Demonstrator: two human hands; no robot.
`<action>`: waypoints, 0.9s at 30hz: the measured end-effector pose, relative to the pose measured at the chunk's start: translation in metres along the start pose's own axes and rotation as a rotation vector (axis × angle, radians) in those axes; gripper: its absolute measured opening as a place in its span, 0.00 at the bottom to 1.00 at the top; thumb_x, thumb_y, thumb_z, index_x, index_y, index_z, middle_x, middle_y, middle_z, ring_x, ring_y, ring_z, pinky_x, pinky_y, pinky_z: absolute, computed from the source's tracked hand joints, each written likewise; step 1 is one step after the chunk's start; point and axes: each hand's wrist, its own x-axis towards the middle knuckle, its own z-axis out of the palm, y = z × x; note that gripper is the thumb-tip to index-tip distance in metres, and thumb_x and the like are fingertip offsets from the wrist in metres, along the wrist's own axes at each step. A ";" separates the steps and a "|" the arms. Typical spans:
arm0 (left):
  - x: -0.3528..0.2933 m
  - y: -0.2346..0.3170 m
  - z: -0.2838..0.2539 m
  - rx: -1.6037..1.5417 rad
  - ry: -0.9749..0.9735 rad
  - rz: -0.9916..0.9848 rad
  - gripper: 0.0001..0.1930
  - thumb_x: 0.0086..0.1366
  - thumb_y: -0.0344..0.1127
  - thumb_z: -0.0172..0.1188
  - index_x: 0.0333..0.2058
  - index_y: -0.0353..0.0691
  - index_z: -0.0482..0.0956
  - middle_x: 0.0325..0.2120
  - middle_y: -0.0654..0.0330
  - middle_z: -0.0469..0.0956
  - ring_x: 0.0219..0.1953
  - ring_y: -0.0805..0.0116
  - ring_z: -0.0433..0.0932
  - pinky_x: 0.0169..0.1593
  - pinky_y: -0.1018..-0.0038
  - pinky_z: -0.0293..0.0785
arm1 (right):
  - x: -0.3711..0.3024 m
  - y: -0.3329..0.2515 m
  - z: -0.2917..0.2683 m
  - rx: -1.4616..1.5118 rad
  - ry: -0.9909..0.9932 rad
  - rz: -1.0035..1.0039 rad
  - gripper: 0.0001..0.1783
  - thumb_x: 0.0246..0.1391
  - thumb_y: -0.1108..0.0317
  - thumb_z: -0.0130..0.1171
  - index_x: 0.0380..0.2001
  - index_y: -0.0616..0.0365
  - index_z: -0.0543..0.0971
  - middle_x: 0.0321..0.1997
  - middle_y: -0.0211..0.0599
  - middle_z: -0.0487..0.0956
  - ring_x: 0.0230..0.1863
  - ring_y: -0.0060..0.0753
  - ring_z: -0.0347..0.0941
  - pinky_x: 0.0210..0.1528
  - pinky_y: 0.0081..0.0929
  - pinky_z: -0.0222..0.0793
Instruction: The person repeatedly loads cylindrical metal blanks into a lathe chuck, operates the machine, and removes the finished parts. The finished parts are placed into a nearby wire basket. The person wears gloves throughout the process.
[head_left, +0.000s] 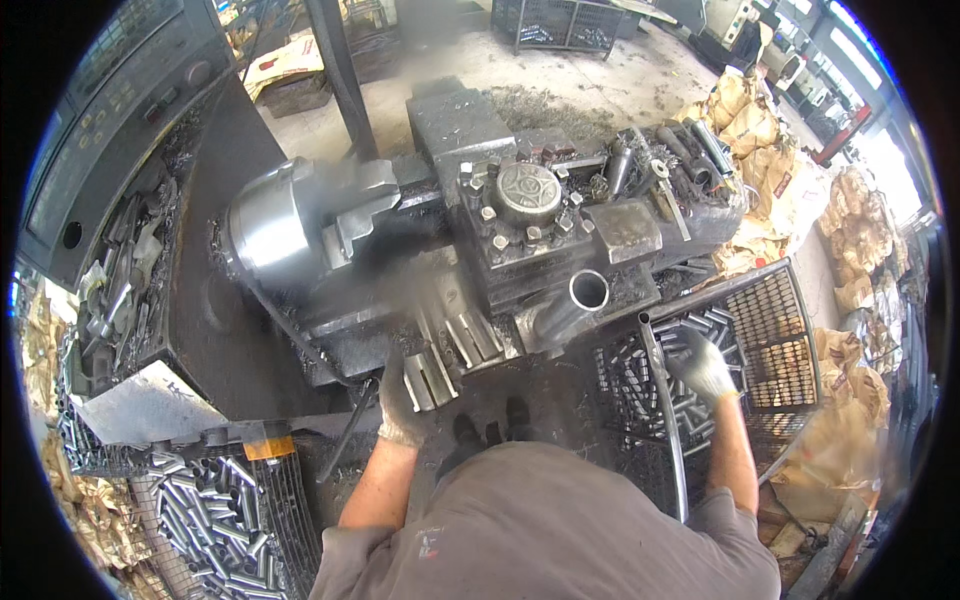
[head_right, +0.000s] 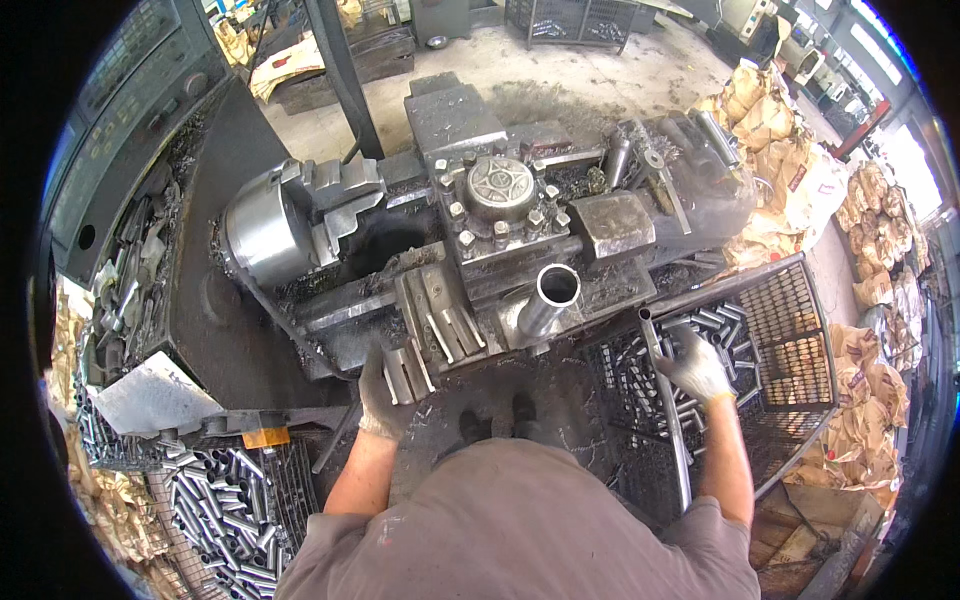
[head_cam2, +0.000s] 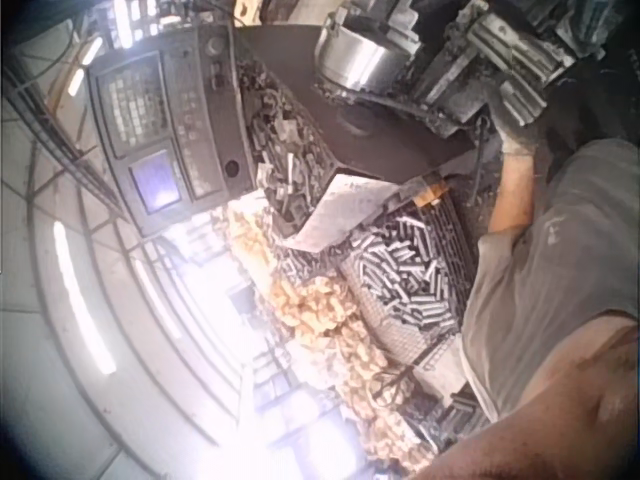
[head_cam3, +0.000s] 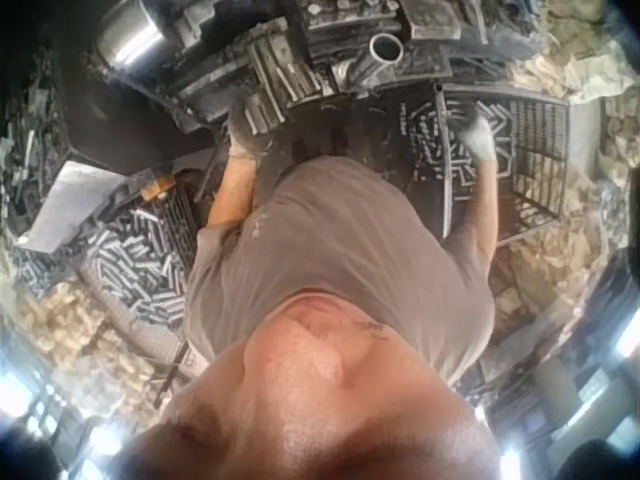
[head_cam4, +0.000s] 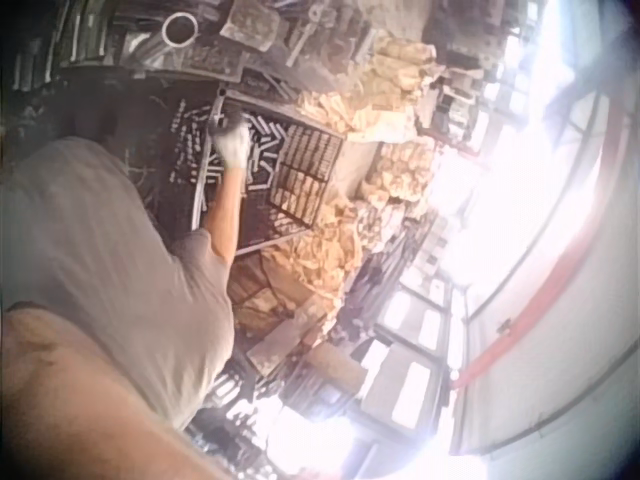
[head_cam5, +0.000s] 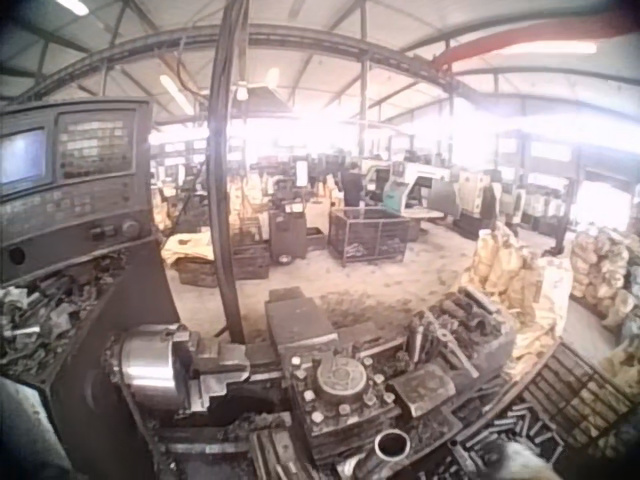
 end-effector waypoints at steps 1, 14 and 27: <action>-0.002 -0.001 0.006 0.015 0.027 0.009 0.33 0.79 0.67 0.43 0.53 0.41 0.80 0.43 0.52 0.86 0.46 0.54 0.86 0.51 0.55 0.85 | 0.007 -0.079 -0.009 0.346 -0.068 -0.083 0.45 0.51 0.52 0.78 0.69 0.59 0.74 0.58 0.54 0.85 0.48 0.46 0.88 0.55 0.41 0.83; -0.031 0.009 0.013 0.450 0.173 0.102 0.27 0.81 0.56 0.49 0.50 0.34 0.80 0.40 0.50 0.86 0.40 0.57 0.87 0.47 0.61 0.86 | 0.016 -0.297 0.126 0.049 -0.303 -0.451 0.41 0.52 0.59 0.72 0.68 0.56 0.70 0.58 0.63 0.79 0.54 0.63 0.83 0.49 0.48 0.84; 0.004 0.031 0.086 0.397 -0.092 0.629 0.31 0.80 0.56 0.51 0.67 0.35 0.70 0.61 0.49 0.79 0.61 0.55 0.78 0.66 0.61 0.72 | 0.047 -0.383 0.092 0.568 -0.511 -0.425 0.42 0.45 0.49 0.76 0.58 0.67 0.77 0.51 0.59 0.86 0.53 0.49 0.86 0.57 0.41 0.81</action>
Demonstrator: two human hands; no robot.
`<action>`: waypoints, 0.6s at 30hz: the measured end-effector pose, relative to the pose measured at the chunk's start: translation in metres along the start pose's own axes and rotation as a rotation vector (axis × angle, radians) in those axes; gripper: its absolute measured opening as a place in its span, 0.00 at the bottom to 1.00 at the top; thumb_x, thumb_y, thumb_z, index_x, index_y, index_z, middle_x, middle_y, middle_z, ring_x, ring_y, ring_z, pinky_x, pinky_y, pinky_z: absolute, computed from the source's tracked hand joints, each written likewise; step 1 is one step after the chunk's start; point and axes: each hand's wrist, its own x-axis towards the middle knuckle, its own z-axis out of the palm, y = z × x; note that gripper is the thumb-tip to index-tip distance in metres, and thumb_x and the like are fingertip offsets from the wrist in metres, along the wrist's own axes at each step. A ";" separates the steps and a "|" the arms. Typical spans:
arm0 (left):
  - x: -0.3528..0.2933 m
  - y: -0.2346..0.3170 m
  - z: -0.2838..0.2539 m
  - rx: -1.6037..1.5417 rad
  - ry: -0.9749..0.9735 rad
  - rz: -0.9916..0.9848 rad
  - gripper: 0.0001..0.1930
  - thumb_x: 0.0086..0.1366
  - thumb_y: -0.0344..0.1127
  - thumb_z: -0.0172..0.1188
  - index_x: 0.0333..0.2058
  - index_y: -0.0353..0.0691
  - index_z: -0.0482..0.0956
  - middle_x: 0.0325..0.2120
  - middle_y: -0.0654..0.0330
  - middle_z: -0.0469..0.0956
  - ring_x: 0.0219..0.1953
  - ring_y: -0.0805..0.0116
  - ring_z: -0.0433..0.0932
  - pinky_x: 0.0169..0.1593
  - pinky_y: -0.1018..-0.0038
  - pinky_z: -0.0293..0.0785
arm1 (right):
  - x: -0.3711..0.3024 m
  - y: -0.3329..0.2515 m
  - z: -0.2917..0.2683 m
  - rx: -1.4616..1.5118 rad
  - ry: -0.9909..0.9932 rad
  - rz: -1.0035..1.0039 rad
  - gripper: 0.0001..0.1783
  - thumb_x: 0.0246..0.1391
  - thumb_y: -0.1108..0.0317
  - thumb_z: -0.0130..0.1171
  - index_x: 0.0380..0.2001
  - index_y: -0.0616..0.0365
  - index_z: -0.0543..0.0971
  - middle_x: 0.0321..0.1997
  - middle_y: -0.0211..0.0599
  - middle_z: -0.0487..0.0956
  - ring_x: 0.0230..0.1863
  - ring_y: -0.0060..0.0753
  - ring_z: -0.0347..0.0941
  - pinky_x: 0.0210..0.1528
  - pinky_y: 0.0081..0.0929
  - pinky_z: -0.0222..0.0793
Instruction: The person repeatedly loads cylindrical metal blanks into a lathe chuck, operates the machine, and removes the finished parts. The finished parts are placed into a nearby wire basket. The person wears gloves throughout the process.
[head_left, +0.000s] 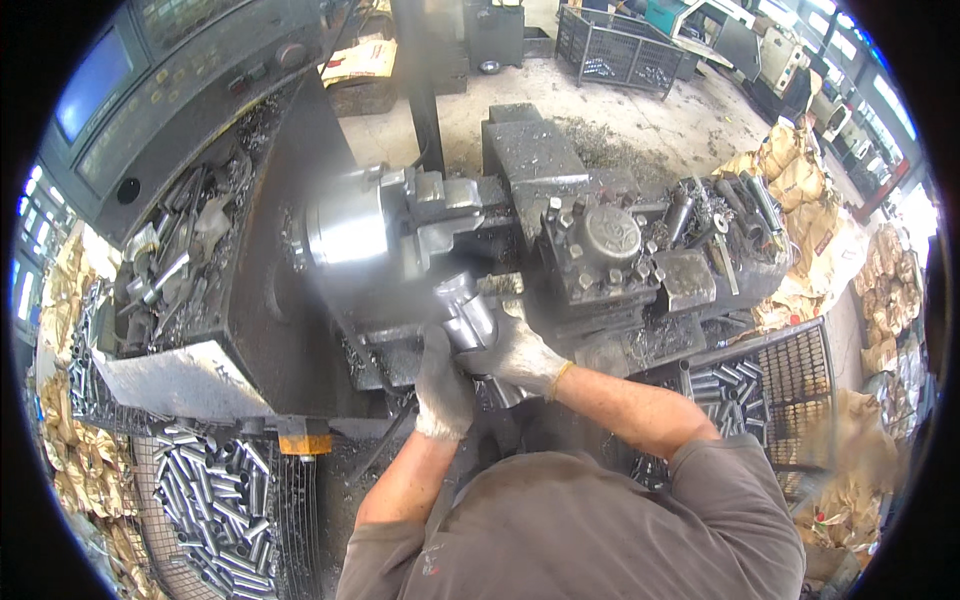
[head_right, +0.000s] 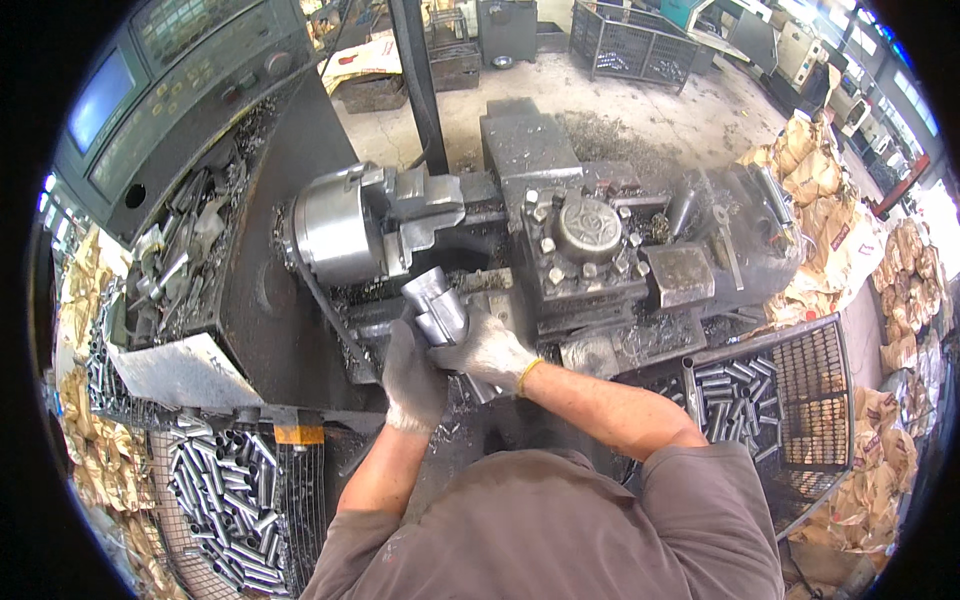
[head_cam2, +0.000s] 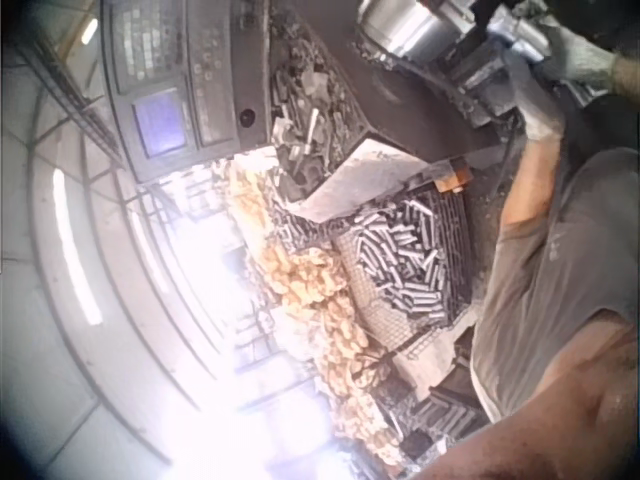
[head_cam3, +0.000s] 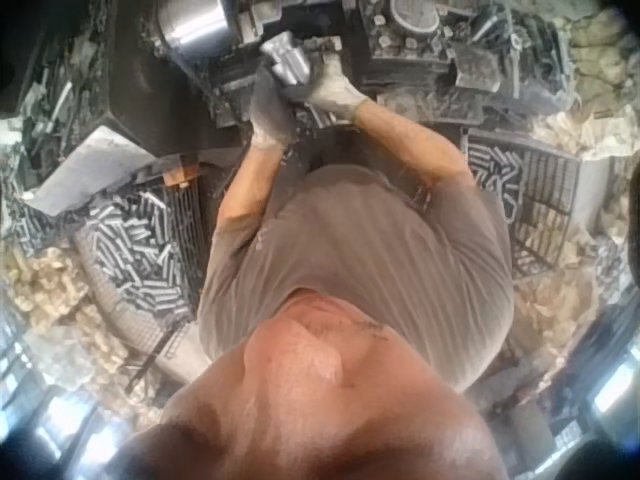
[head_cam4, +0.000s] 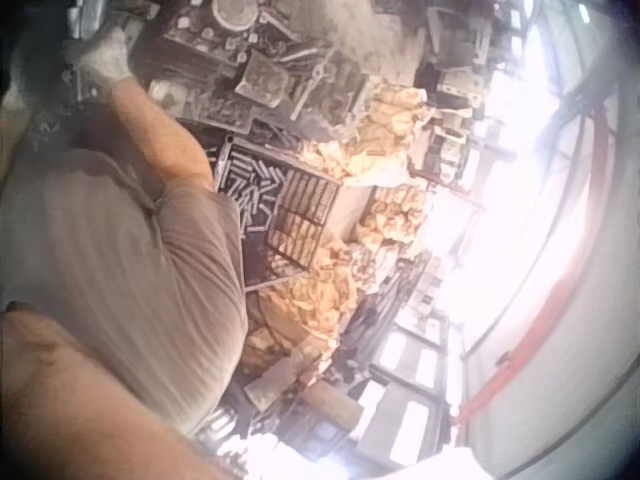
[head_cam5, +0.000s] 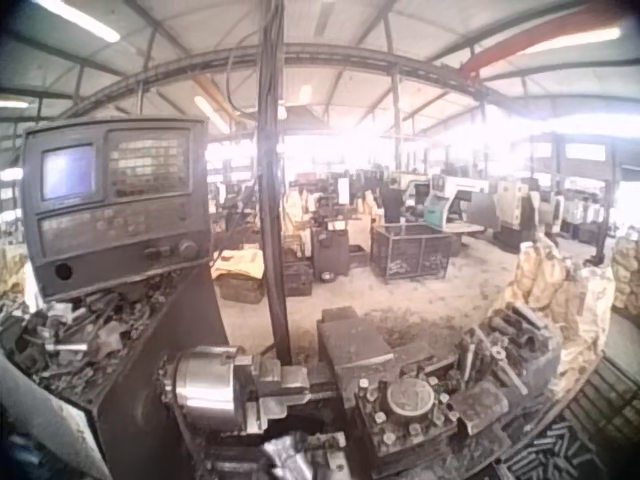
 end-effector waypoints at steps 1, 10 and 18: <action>0.006 0.012 0.017 0.132 -0.108 0.121 0.30 0.78 0.50 0.55 0.68 0.34 0.68 0.61 0.49 0.79 0.61 0.55 0.78 0.65 0.62 0.73 | 0.010 0.000 -0.009 0.070 -0.020 -0.167 0.44 0.43 0.50 0.77 0.58 0.68 0.77 0.51 0.58 0.86 0.54 0.51 0.86 0.56 0.42 0.81; 0.031 0.046 -0.048 0.439 -0.005 0.319 0.40 0.70 0.57 0.66 0.71 0.37 0.66 0.63 0.50 0.75 0.69 0.53 0.72 0.68 0.56 0.72 | 0.087 -0.123 -0.164 -1.085 0.162 -0.549 0.34 0.43 0.61 0.74 0.56 0.56 0.79 0.42 0.46 0.86 0.40 0.46 0.88 0.41 0.43 0.85; -0.089 -0.021 -0.206 0.368 0.548 -0.037 0.22 0.73 0.48 0.64 0.58 0.41 0.80 0.49 0.54 0.84 0.50 0.56 0.83 0.57 0.59 0.80 | 0.227 -0.007 -0.201 -1.310 -0.150 -0.542 0.20 0.39 0.55 0.75 0.35 0.56 0.89 0.35 0.48 0.89 0.37 0.51 0.88 0.42 0.44 0.84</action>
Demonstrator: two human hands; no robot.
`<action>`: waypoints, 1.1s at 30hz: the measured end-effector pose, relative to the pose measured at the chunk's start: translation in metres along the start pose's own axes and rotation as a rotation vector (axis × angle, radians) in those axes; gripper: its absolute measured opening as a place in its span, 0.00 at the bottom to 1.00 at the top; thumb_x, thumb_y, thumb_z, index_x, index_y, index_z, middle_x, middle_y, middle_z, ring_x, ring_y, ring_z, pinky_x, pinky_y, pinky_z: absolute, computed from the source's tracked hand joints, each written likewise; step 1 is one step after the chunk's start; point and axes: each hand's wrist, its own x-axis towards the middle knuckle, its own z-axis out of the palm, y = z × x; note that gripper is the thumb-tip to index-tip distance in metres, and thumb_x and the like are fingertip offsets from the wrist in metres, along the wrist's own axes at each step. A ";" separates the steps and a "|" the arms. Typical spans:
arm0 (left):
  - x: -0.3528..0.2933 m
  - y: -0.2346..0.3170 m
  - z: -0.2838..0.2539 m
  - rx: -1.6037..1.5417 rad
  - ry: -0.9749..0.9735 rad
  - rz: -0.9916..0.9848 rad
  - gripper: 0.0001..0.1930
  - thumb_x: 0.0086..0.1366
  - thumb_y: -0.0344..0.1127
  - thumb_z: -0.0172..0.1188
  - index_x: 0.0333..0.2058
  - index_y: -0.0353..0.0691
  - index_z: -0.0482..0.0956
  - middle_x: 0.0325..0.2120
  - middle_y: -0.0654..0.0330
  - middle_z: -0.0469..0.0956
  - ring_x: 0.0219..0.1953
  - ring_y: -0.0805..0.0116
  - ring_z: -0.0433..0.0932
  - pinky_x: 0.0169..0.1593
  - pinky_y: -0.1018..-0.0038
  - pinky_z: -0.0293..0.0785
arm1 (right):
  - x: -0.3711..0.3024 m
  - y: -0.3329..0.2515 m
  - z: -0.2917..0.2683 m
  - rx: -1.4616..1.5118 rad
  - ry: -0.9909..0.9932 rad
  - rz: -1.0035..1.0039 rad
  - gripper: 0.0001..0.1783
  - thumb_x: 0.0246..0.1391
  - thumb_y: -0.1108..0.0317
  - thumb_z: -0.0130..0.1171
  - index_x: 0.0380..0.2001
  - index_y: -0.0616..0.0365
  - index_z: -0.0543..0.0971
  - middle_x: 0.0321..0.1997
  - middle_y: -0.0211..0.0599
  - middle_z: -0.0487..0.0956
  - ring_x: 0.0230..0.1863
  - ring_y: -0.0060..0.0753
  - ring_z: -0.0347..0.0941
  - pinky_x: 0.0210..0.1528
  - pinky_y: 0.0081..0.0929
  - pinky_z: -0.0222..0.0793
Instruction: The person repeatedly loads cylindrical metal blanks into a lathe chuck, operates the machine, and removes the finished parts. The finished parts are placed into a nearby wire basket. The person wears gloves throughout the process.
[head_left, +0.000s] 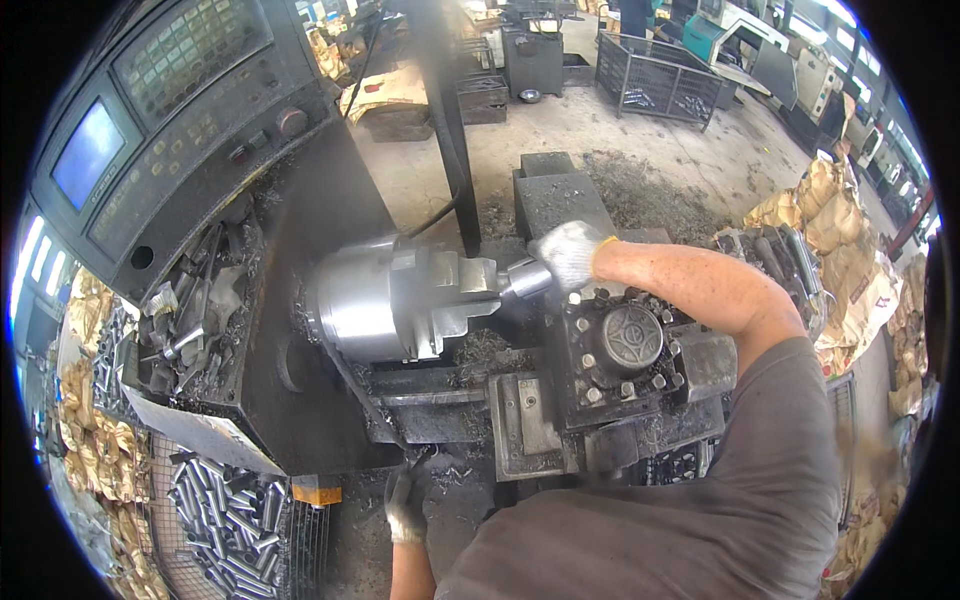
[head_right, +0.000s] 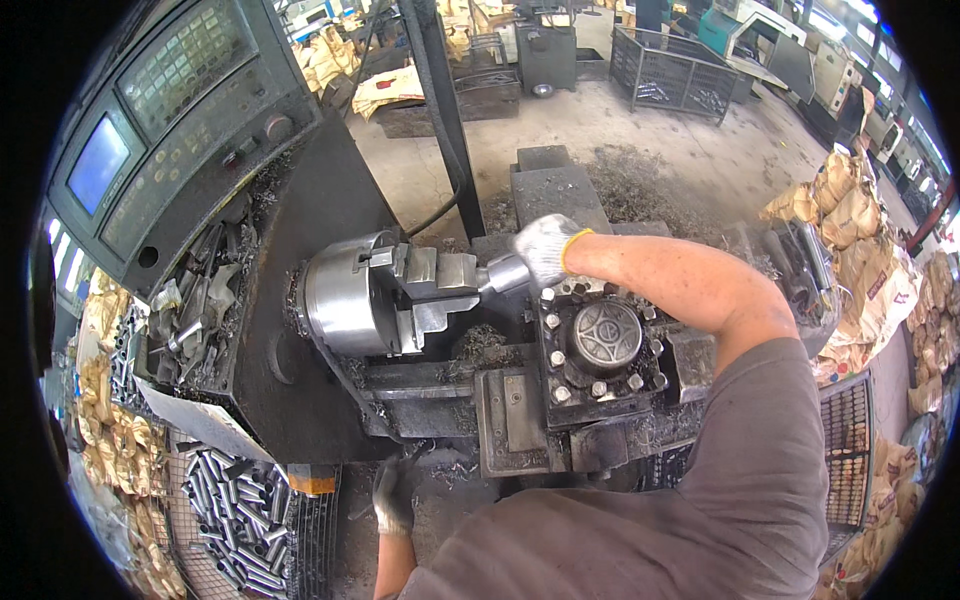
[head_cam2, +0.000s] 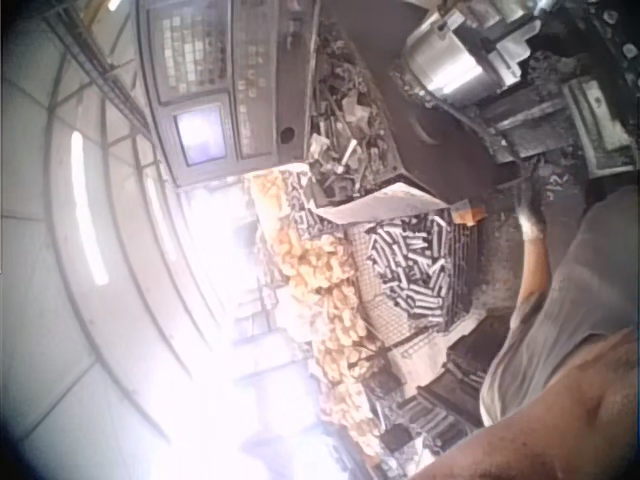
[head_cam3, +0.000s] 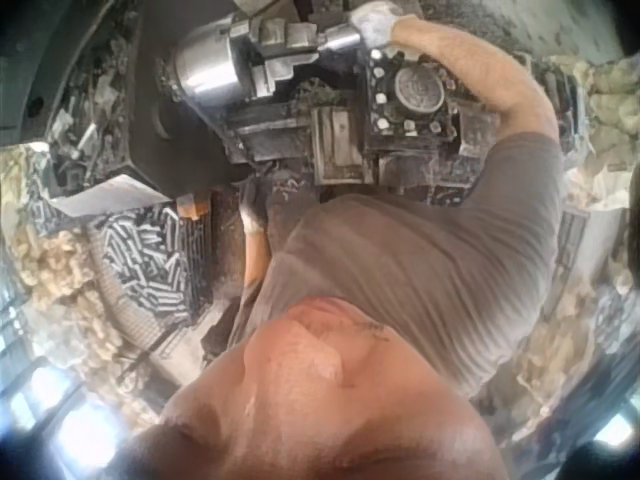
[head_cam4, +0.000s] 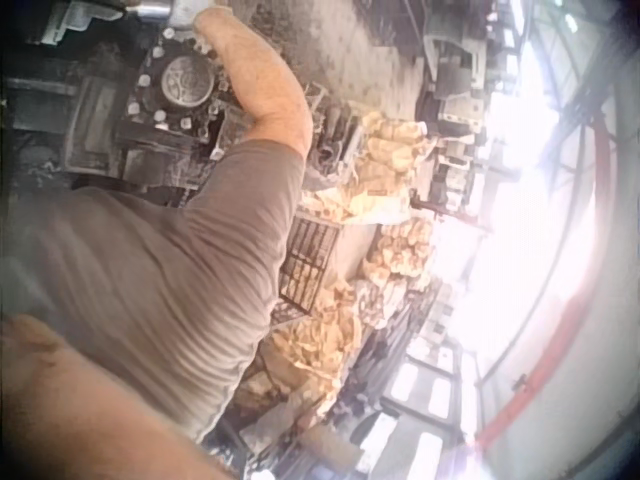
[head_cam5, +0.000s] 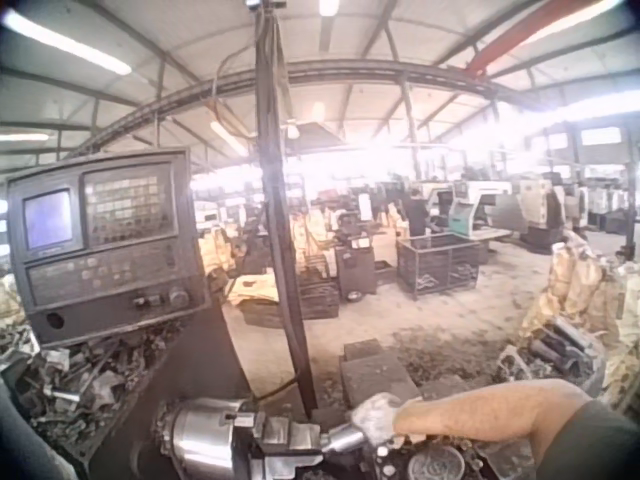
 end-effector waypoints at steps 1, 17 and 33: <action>-0.009 -0.007 -0.017 -0.034 0.056 -0.029 0.22 0.73 0.49 0.64 0.57 0.41 0.80 0.49 0.55 0.84 0.49 0.56 0.83 0.56 0.59 0.81 | 0.004 -0.002 0.001 0.104 -0.038 -0.011 0.24 0.38 0.54 0.76 0.38 0.56 0.88 0.36 0.49 0.89 0.39 0.51 0.88 0.43 0.44 0.84; -0.024 0.068 -0.089 -0.461 0.549 0.198 0.22 0.78 0.59 0.52 0.32 0.50 0.76 0.27 0.66 0.77 0.28 0.66 0.72 0.38 0.63 0.74 | 0.029 -0.019 0.004 0.250 -0.222 0.091 0.20 0.37 0.54 0.74 0.29 0.59 0.90 0.35 0.53 0.89 0.37 0.44 0.88 0.39 0.42 0.83; -0.023 0.078 -0.138 -0.004 0.536 0.090 0.24 0.76 0.48 0.61 0.61 0.37 0.79 0.42 0.57 0.83 0.42 0.67 0.82 0.42 0.72 0.77 | -0.056 -0.068 -0.059 0.630 0.372 0.310 0.35 0.54 0.55 0.69 0.63 0.60 0.78 0.48 0.52 0.87 0.49 0.53 0.85 0.54 0.40 0.81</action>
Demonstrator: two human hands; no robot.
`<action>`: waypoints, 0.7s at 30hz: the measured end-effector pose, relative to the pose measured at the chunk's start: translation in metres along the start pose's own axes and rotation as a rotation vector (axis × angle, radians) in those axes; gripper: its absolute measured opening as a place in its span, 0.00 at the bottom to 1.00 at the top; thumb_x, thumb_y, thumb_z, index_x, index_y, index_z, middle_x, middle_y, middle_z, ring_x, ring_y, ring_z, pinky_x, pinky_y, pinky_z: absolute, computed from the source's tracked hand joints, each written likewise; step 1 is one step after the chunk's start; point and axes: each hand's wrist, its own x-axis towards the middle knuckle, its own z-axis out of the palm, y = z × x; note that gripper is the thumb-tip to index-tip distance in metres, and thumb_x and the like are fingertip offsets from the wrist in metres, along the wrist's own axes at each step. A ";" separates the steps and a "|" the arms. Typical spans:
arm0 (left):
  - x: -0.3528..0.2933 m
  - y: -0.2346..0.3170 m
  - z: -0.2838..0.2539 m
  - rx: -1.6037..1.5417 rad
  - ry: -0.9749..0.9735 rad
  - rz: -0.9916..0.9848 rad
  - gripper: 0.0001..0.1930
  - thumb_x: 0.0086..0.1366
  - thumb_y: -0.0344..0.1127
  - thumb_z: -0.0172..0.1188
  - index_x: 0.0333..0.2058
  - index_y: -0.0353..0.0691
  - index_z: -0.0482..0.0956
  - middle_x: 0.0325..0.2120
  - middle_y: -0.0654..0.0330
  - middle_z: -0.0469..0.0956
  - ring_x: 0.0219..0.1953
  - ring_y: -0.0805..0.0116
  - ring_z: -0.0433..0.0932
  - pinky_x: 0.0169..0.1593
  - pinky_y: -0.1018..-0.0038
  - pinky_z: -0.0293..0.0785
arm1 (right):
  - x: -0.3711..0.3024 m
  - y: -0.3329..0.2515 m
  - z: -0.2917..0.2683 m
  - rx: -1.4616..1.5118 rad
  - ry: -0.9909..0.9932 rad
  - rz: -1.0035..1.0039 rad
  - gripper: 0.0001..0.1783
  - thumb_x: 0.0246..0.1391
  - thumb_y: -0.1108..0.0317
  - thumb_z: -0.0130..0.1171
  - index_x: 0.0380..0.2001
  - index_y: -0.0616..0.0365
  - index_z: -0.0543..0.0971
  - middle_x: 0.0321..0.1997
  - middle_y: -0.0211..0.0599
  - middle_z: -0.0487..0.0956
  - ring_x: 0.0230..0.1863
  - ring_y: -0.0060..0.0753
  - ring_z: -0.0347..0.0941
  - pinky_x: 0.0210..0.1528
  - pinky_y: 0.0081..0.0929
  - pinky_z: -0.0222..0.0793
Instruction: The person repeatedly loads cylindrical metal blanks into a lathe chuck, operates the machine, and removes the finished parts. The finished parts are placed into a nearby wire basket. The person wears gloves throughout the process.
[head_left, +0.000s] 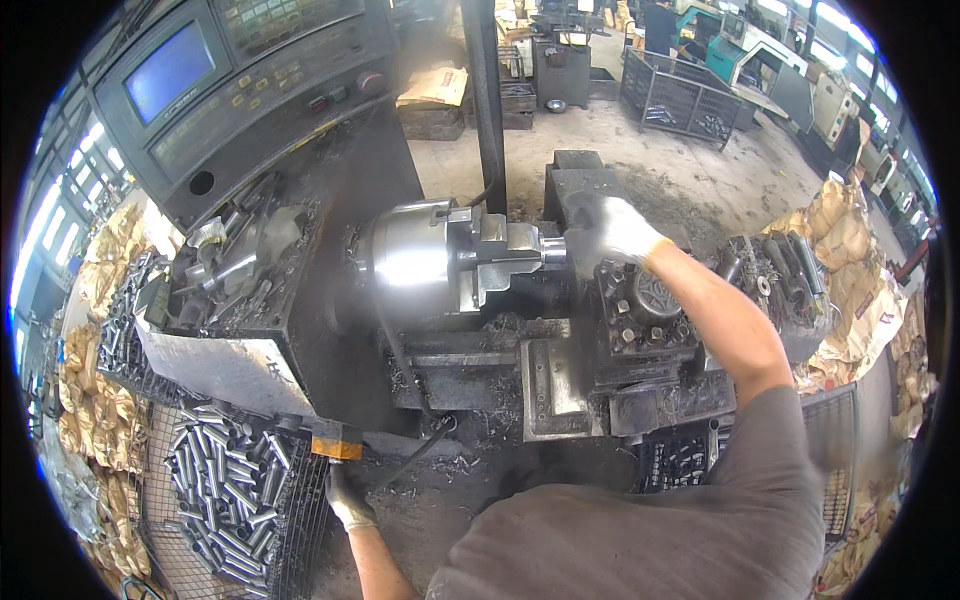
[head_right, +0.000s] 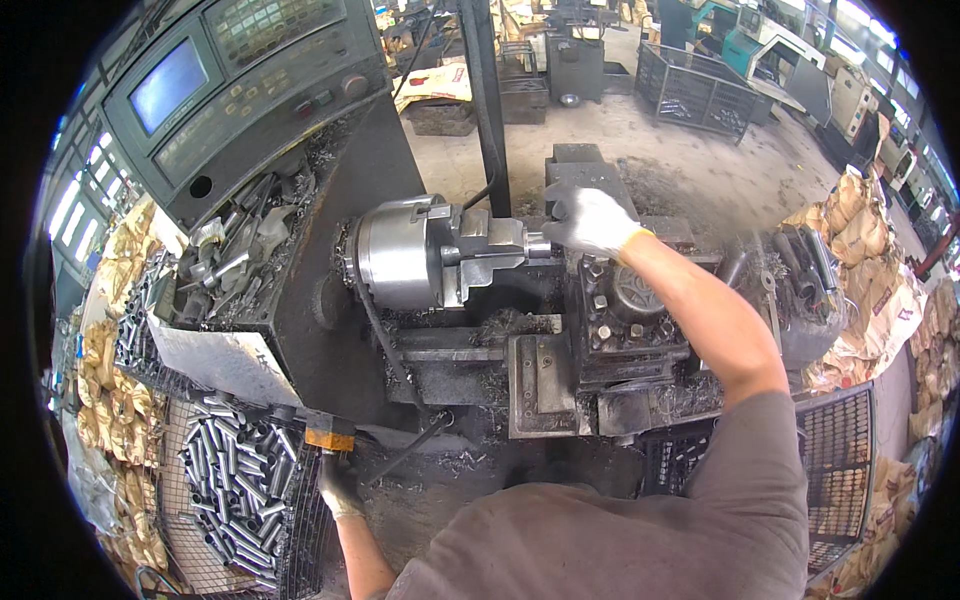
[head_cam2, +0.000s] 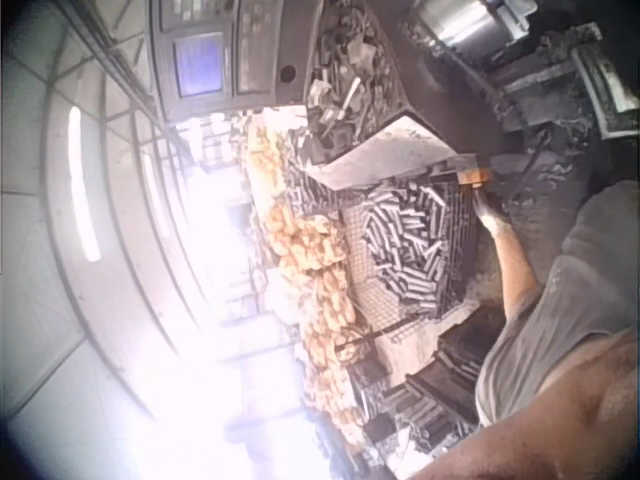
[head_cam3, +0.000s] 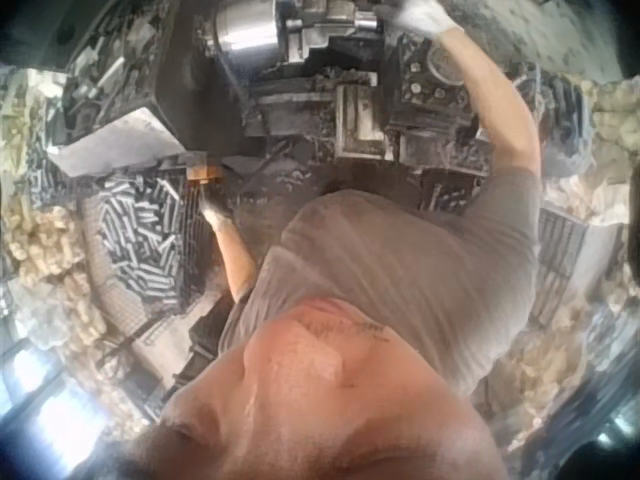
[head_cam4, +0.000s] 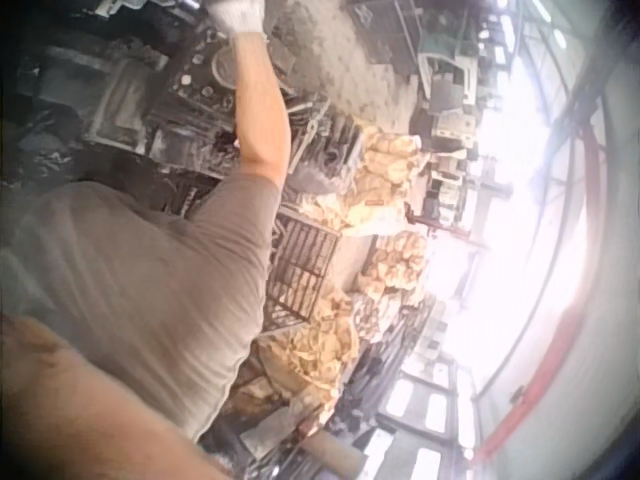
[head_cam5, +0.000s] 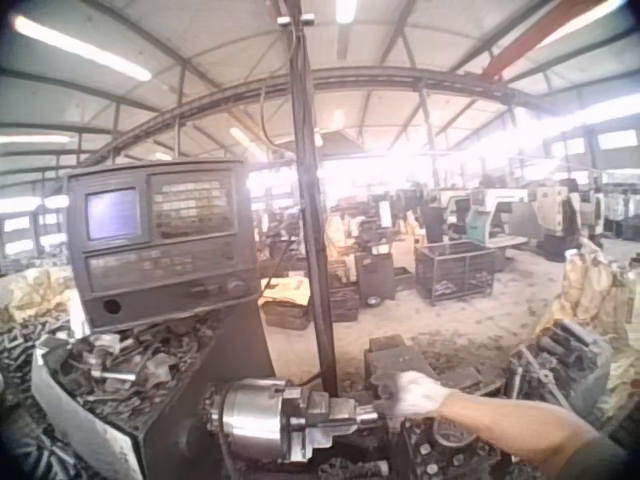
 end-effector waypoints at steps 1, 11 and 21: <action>-0.002 -0.004 -0.001 0.214 0.158 0.227 0.25 0.76 0.49 0.60 0.61 0.36 0.78 0.42 0.54 0.84 0.41 0.62 0.83 0.45 0.67 0.80 | -0.028 -0.009 -0.013 0.077 0.104 -0.055 0.33 0.55 0.57 0.68 0.62 0.61 0.78 0.46 0.49 0.88 0.45 0.48 0.86 0.52 0.37 0.82; -0.111 0.170 0.230 0.629 -0.157 1.677 0.25 0.67 0.26 0.64 0.61 0.26 0.76 0.55 0.36 0.80 0.59 0.39 0.79 0.66 0.53 0.74 | -0.264 -0.052 0.011 0.579 0.333 0.079 0.17 0.55 0.79 0.69 0.49 0.67 0.86 0.44 0.46 0.90 0.48 0.33 0.87 0.53 0.32 0.82; -0.008 0.345 0.456 1.370 -0.012 1.381 0.47 0.71 0.45 0.60 0.80 0.45 0.42 0.52 0.31 0.82 0.52 0.35 0.85 0.55 0.48 0.81 | -0.328 -0.011 0.055 0.734 0.132 0.328 0.19 0.57 0.70 0.74 0.52 0.61 0.87 0.46 0.42 0.90 0.46 0.27 0.88 0.51 0.27 0.84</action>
